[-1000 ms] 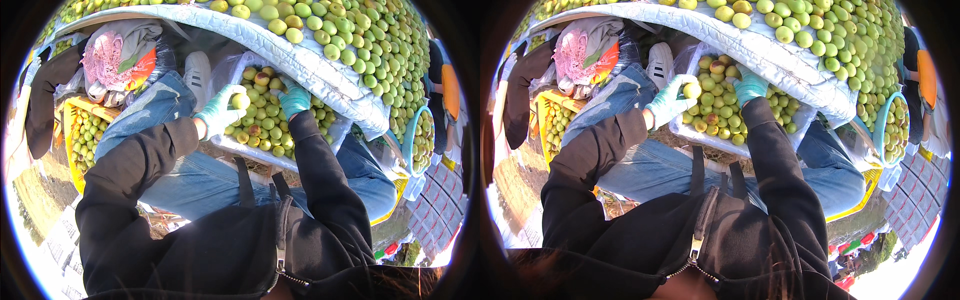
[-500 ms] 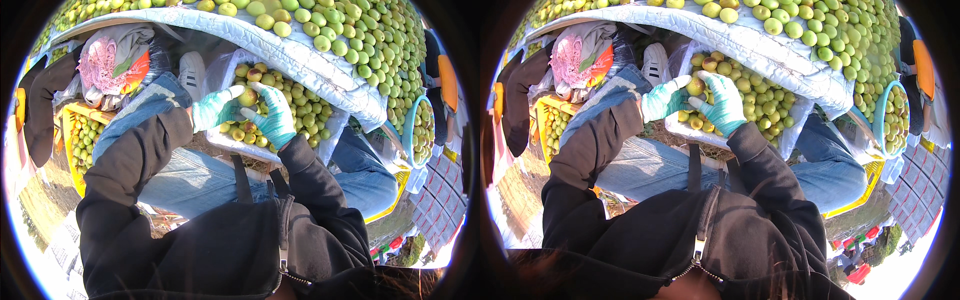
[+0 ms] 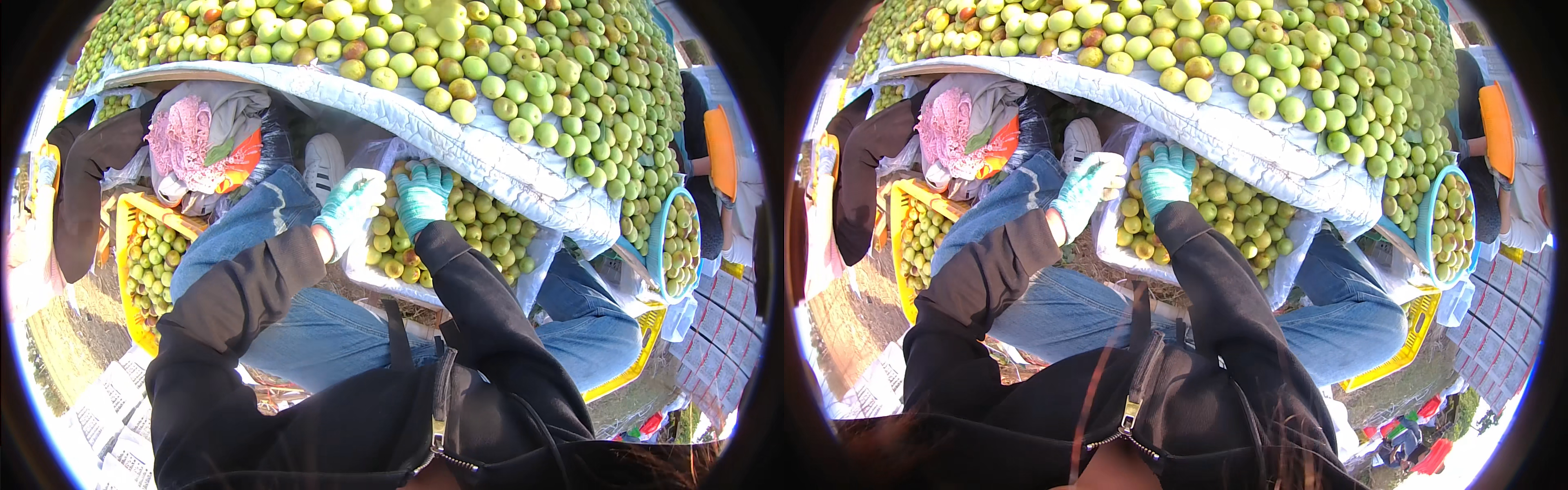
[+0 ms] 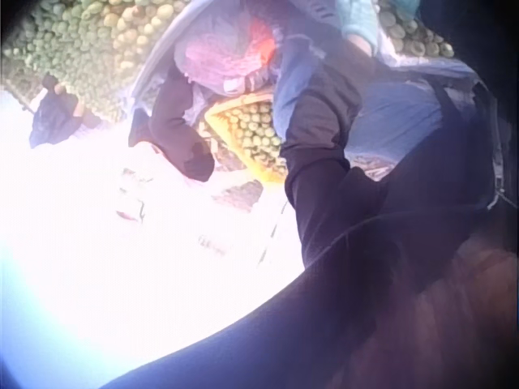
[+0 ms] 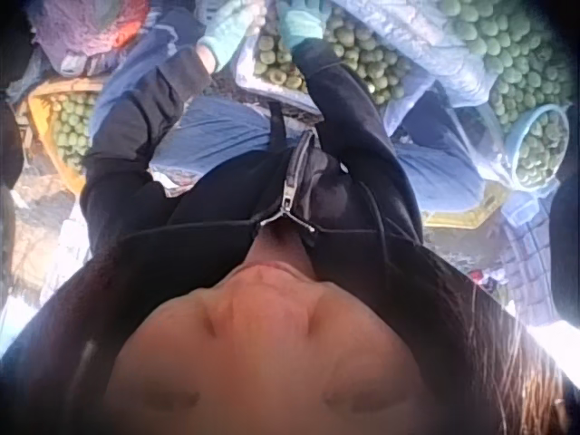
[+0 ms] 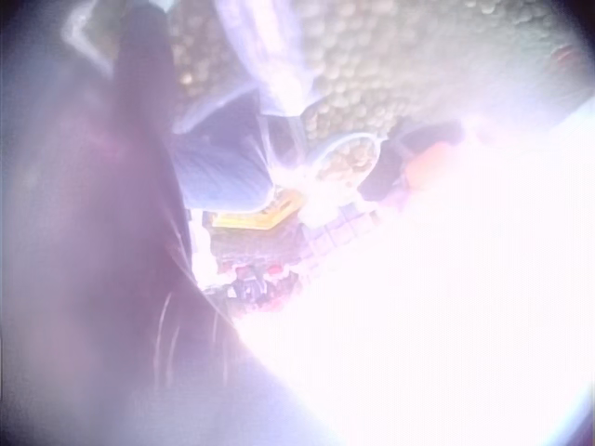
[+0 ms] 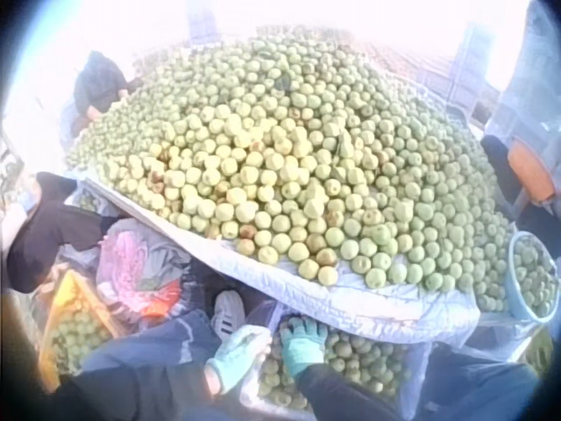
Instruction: The person sits at a large pile of green plums and repeatedly picks plums from the pile, placing them into a white plastic crate between their legs. They also transfer some plums into a blue bowl on the right. The hands wear light blue gloves and the task continues throughout the clip.
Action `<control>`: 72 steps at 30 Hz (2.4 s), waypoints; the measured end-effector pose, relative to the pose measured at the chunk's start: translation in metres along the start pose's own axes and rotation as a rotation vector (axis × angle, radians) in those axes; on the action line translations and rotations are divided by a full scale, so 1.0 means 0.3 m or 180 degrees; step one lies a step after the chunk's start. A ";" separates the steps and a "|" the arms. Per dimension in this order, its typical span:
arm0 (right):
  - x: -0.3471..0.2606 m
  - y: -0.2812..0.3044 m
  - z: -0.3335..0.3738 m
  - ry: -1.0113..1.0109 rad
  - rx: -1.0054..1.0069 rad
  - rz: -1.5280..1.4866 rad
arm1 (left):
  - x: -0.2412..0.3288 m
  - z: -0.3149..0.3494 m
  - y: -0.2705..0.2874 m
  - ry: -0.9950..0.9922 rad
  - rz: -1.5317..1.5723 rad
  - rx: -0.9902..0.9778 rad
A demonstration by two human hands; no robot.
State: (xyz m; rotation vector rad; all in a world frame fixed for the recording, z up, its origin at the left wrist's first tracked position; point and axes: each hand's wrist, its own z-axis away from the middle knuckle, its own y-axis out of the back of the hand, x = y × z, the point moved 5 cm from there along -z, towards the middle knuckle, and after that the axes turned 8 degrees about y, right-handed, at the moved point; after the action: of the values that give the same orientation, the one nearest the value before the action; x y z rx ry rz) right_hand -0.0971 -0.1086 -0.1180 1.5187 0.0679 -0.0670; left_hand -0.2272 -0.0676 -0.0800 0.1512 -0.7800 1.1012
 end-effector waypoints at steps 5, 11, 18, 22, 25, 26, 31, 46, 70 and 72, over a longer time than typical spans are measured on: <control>0.019 0.137 0.072 0.0225 0.0500 -0.0996 | 0.331 0.068 -0.054 -0.2552 -0.1635 0.0679; 0.135 0.441 0.270 0.1192 0.0685 -0.1514 | 0.720 -0.182 -0.178 -0.3030 -0.4175 0.2030; 0.316 0.619 0.308 0.1731 0.0560 -0.1405 | 0.795 -0.410 -0.365 -0.1333 -0.5192 0.1709; 0.402 0.645 0.256 0.1793 0.0787 -0.1532 | 0.839 -0.396 -0.307 -0.1605 -0.4431 0.1322; 0.456 0.670 0.231 0.1698 0.1041 -0.1780 | 1.011 -0.362 -0.227 -0.2656 -0.2893 0.2121; 0.471 0.679 0.228 0.1656 0.1120 -0.1735 | 1.076 -0.363 -0.210 -0.2746 -0.2850 0.2511; 0.511 0.710 0.221 0.1698 0.1218 -0.1422 | 1.258 -0.454 -0.272 -0.2227 -0.4866 0.2640; 0.605 0.716 0.114 0.1803 0.1219 -0.1553 | 1.276 -0.411 -0.164 -0.0531 -0.4688 0.3311; 0.756 0.608 0.074 -0.1962 0.0118 -0.8513 | 1.342 -0.700 -0.814 -0.2203 -0.6315 0.2017; 0.764 0.614 0.069 -0.1788 0.0308 -0.8629 | 1.327 -0.757 -0.844 -0.1838 -0.6397 0.1993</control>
State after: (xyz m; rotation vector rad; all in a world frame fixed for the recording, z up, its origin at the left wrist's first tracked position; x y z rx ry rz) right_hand 0.1473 -0.1201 0.0464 0.3465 1.5552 -2.5031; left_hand 0.1857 0.2166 0.0717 1.4513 -0.3656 -0.7329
